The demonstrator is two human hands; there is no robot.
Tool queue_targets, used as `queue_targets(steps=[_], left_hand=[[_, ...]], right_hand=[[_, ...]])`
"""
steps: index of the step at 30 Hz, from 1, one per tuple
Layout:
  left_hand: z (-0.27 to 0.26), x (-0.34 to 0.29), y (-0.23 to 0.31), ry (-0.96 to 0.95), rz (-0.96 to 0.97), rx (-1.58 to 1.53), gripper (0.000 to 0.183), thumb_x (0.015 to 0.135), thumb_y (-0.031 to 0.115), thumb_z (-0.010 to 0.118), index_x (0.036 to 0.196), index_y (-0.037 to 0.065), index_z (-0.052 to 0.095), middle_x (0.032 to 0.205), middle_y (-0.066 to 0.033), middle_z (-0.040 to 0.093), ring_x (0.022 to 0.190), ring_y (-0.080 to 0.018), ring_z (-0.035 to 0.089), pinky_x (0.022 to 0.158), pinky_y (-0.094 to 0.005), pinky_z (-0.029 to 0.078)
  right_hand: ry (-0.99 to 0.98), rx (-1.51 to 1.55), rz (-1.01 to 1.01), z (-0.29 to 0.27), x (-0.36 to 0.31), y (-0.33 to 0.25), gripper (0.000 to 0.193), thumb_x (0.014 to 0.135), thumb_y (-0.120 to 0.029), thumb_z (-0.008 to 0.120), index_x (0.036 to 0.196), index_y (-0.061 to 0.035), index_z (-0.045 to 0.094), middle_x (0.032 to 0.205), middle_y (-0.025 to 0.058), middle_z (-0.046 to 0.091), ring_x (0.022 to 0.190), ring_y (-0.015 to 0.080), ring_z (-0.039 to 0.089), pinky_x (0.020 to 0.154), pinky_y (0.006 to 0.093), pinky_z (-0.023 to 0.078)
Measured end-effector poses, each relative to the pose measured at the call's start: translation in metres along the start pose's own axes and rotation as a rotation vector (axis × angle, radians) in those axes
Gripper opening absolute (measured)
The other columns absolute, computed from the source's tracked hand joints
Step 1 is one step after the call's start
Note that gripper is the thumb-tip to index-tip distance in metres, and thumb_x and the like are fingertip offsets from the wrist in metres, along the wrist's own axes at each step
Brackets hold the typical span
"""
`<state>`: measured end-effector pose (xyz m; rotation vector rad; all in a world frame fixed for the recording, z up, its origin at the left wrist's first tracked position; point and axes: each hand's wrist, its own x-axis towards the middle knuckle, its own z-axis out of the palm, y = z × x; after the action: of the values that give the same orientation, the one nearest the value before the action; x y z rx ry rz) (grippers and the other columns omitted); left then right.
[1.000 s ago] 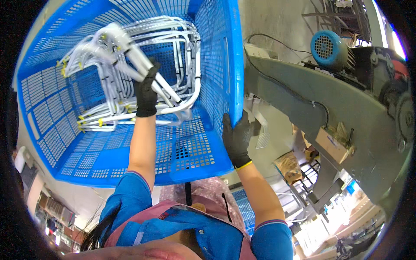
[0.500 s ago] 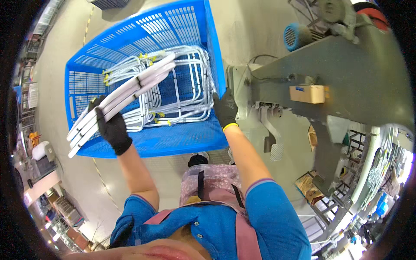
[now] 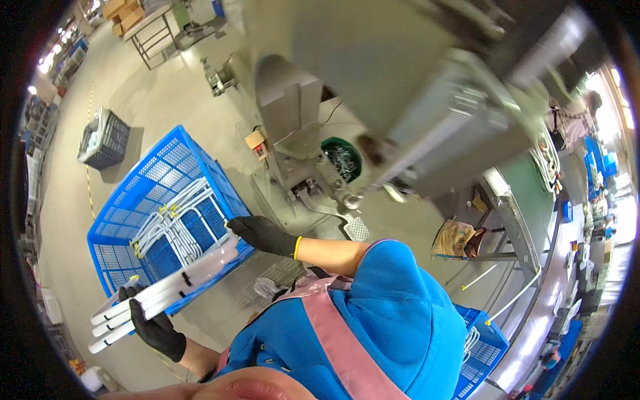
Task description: The person repeatedly picks up white plastic hangers from a blue crate, inserts them into a machine to attach yellow plastic caps, and places the finished hangers back into the crate. The process is repeated continuously.
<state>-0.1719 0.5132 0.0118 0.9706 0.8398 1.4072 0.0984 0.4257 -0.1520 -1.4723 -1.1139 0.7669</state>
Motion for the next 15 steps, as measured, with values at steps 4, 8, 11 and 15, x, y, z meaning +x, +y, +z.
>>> queue_targets(steps=[4,8,11,15], left_hand=[[0.018,-0.056,0.026,-0.182,0.115,0.180,0.043,0.096,0.017,0.042,0.131,-0.009,0.039,0.131,-0.0212,0.045,0.107,-0.0247,0.053,0.094,-0.0375,0.044],[0.026,-0.090,0.035,-0.510,-0.068,-0.157,0.043,0.091,0.013,0.047,0.129,-0.006,0.041,0.111,-0.0169,0.053,0.089,-0.0211,0.055,0.084,-0.0350,0.046],[0.040,-0.124,0.022,-0.419,-0.129,-0.006,0.049,0.084,0.009,0.052,0.130,-0.006,0.040,0.099,-0.0135,0.054,0.086,-0.0217,0.054,0.079,-0.0349,0.046],[0.042,-0.161,0.022,-0.536,-0.263,-0.083,0.043,0.082,0.008,0.056,0.120,-0.008,0.042,0.086,-0.0096,0.048,0.075,-0.0185,0.047,0.070,-0.0307,0.042]], right_hand=[[0.064,-0.035,-0.267,-0.043,-0.023,-0.062,0.025,0.093,-0.024,0.055,0.108,-0.0044,0.062,0.097,0.0139,0.067,0.088,0.0245,0.064,0.079,0.0340,0.050],[-0.676,0.116,-0.501,-0.033,-0.072,-0.104,0.030,0.092,-0.024,0.057,0.111,-0.0020,0.060,0.105,0.0146,0.066,0.092,0.0227,0.063,0.081,0.0338,0.050],[-0.999,0.871,0.126,-0.014,-0.140,-0.132,0.031,0.093,-0.024,0.054,0.108,0.0023,0.060,0.094,0.0131,0.067,0.081,0.0188,0.064,0.073,0.0329,0.052],[-0.944,1.177,0.461,-0.021,-0.203,-0.157,0.042,0.092,-0.027,0.056,0.122,0.0015,0.051,0.101,0.0138,0.065,0.091,0.0211,0.065,0.076,0.0336,0.054]])
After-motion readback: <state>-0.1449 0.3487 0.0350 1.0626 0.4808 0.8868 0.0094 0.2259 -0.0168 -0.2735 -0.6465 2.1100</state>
